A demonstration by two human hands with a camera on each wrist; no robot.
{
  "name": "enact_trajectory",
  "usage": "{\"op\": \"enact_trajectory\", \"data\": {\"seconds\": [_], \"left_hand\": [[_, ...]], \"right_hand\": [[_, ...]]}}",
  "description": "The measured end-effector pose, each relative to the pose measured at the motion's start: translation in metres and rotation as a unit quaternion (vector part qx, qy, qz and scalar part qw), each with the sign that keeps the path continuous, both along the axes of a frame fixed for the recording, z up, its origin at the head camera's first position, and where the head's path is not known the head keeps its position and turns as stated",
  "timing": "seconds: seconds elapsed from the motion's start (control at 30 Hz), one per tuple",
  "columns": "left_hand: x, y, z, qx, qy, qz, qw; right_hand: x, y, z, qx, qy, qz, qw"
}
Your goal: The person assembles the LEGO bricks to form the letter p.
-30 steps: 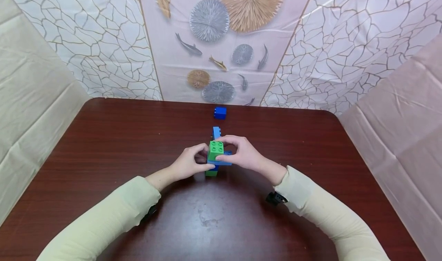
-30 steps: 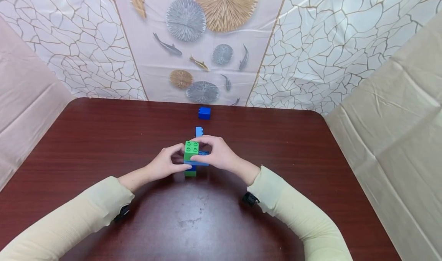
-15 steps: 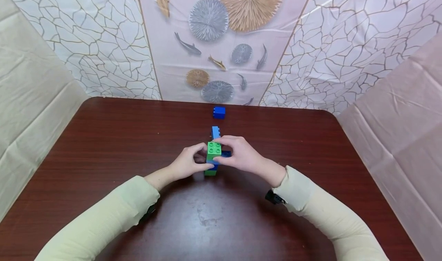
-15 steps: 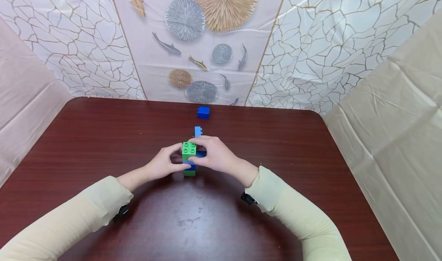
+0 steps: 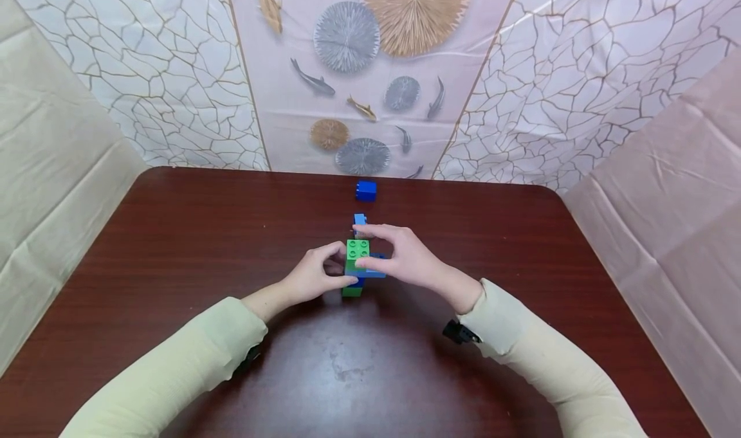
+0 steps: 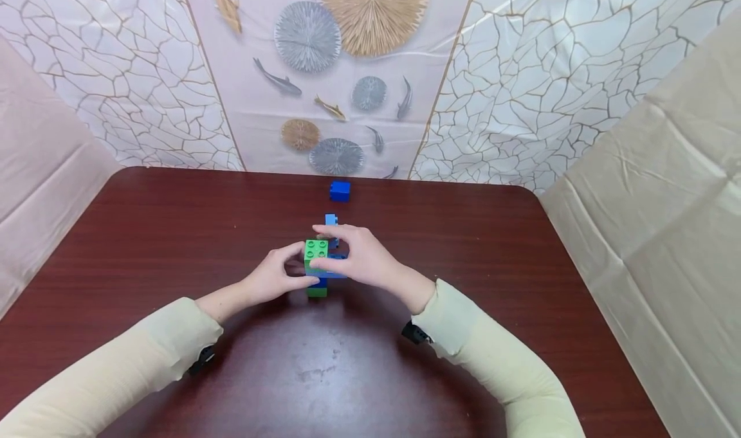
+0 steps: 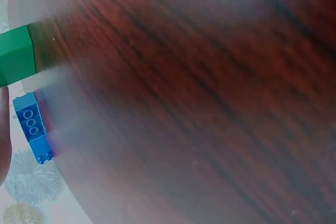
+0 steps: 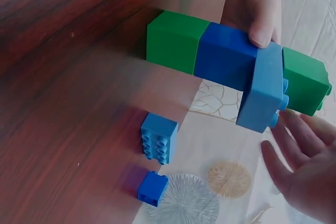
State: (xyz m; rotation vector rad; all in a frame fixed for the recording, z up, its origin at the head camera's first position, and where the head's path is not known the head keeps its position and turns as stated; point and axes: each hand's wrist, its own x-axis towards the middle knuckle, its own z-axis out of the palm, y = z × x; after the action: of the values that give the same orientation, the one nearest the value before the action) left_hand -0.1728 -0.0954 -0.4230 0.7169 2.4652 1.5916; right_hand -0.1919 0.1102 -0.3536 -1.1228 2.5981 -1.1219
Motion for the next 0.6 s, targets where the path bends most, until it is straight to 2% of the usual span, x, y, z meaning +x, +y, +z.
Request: {"op": "enact_trajectory", "data": {"seconds": [0.1,0.2,0.6], "left_hand": [[0.0002,0.0008,-0.0008,0.001,0.002,0.0,1.0],[-0.0004,0.0017,-0.0002,0.006,0.0,-0.002,1.0],[0.0001,0.0007,-0.0043,0.002,-0.001,0.003,1.0]], "right_hand": [[0.0003,-0.0016,0.0004,-0.038,0.015,0.006,0.999],[0.0,-0.0023,0.0004,-0.049,0.034,0.01,0.998],[0.0013,-0.0047,0.0005,-0.024,0.057,0.008,0.998]]}}
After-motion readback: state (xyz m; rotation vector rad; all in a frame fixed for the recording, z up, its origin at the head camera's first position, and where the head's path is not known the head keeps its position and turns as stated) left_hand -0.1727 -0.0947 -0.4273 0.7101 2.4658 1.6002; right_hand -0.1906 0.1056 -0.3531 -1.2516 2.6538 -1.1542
